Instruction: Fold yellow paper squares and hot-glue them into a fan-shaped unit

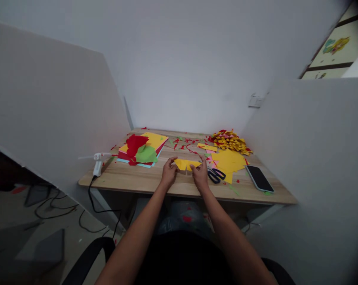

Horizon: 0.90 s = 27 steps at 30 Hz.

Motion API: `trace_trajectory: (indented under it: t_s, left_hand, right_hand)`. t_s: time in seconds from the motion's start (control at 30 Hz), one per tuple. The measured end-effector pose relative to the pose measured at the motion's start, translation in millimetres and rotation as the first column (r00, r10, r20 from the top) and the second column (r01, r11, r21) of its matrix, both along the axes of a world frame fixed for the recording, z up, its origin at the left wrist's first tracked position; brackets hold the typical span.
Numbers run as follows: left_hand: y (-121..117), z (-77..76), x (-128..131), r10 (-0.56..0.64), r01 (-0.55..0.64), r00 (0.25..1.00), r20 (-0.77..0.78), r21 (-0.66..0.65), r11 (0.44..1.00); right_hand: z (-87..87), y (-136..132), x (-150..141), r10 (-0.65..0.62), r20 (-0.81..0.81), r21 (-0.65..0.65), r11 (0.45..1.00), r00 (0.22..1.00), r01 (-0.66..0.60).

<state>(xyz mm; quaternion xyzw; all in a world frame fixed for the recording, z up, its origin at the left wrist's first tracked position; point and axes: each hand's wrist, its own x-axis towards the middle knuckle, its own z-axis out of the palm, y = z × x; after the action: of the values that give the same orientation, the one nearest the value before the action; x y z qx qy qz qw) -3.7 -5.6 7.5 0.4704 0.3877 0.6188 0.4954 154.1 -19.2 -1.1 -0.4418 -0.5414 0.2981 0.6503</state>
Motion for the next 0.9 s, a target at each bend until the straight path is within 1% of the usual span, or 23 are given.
trace_trajectory:
  t_s: [0.2,0.33,0.43,0.6,0.77,0.9]
  left_hand:
    - [2,-4.5,-1,-0.006,0.002,0.996,-0.084,-0.046,0.999]
    - [3,-7.9,-1,-0.025,0.016,0.989,-0.145,-0.062,0.998]
    - [2,-9.0,-1,-0.052,0.043,0.979,-0.198,-0.050,0.998]
    - [-2,-6.0,0,-0.124,0.129,0.948,-0.293,-0.003,0.992]
    - [-1,-4.6,5,-0.203,0.233,0.910,-0.362,0.040,0.972]
    - [2,-4.8,5,-0.211,0.242,0.897,-0.388,0.032,0.970]
  right_hand:
    - [7.0,-2,-4,0.008,-0.148,0.005,1.000,0.989,-0.007]
    - [9.6,-5,-5,0.044,-0.206,-0.018,0.999,0.978,-0.048]
    - [9.8,-7,-6,0.073,-0.231,-0.027,0.996,0.970,-0.081]
    - [6.0,-6,-11,0.106,-0.209,-0.020,0.993,0.972,-0.113]
    - [-0.4,0,-12,0.074,-0.127,-0.041,0.996,0.989,-0.080]
    - [-3.8,3,-10,0.059,-0.057,-0.093,0.994,0.997,-0.064]
